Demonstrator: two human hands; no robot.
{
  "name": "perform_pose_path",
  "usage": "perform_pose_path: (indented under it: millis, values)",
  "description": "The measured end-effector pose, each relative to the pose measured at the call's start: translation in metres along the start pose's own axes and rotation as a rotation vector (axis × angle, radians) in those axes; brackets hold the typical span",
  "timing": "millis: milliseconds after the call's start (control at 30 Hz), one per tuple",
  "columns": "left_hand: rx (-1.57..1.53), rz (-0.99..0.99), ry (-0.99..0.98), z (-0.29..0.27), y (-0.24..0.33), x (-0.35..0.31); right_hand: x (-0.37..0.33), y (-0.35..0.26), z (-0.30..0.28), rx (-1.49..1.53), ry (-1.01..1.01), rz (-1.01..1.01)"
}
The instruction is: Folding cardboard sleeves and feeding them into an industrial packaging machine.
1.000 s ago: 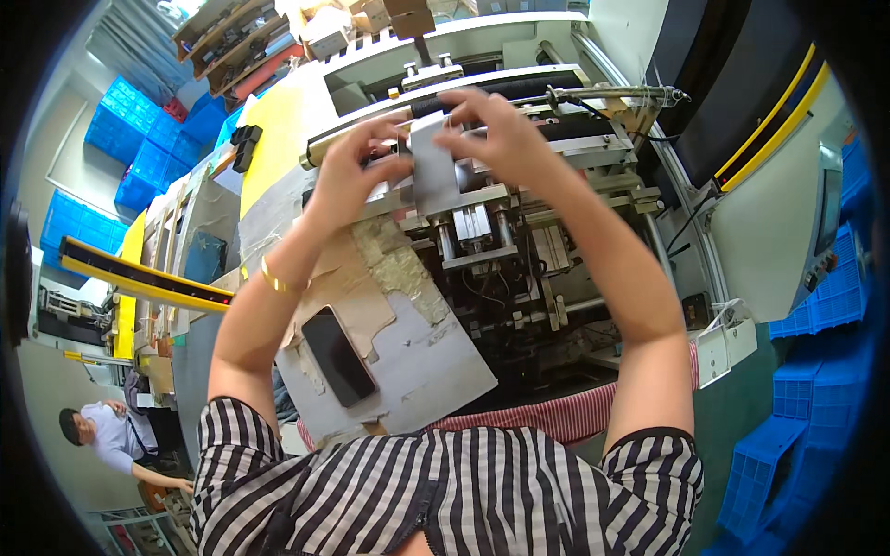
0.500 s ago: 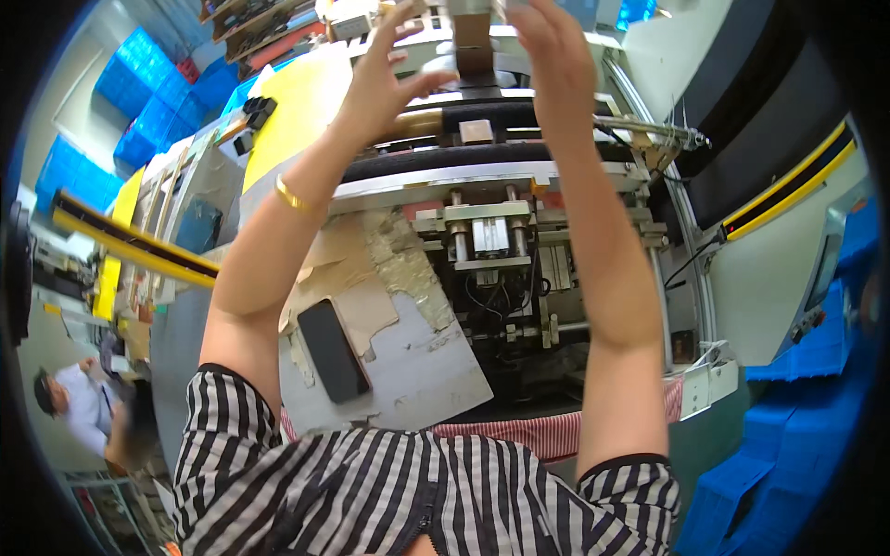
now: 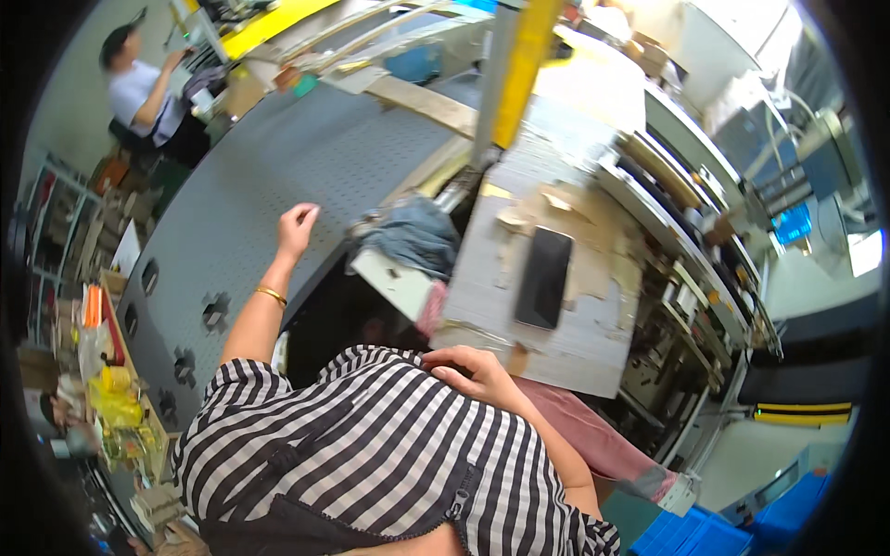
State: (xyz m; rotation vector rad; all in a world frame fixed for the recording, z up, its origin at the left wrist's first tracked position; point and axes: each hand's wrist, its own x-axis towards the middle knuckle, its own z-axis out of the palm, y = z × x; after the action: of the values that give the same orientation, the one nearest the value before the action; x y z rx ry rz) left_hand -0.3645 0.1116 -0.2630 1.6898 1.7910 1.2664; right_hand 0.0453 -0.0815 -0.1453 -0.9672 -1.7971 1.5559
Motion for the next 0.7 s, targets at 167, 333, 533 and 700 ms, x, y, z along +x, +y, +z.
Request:
perform_pose_path:
  millis: [167,333,533,700]
  values:
    - [0.814,-0.354,0.243,-0.159,-0.188,-0.117,0.092,-0.014,0.049,-0.118,-0.257,-0.046]
    - [0.978,-0.434,0.185,-0.221,-0.224,-0.182,0.162,-0.029,0.089,-0.275,-0.338,-0.093]
    - [0.764,-0.62,0.005,-0.248,-0.249,-0.17,0.198,-0.029,0.115,-0.393,-0.522,-0.197]
    - [0.051,-0.566,0.02,-0.204,-0.217,-0.107,0.176,-0.03,0.114,-0.415,-0.494,-0.263]
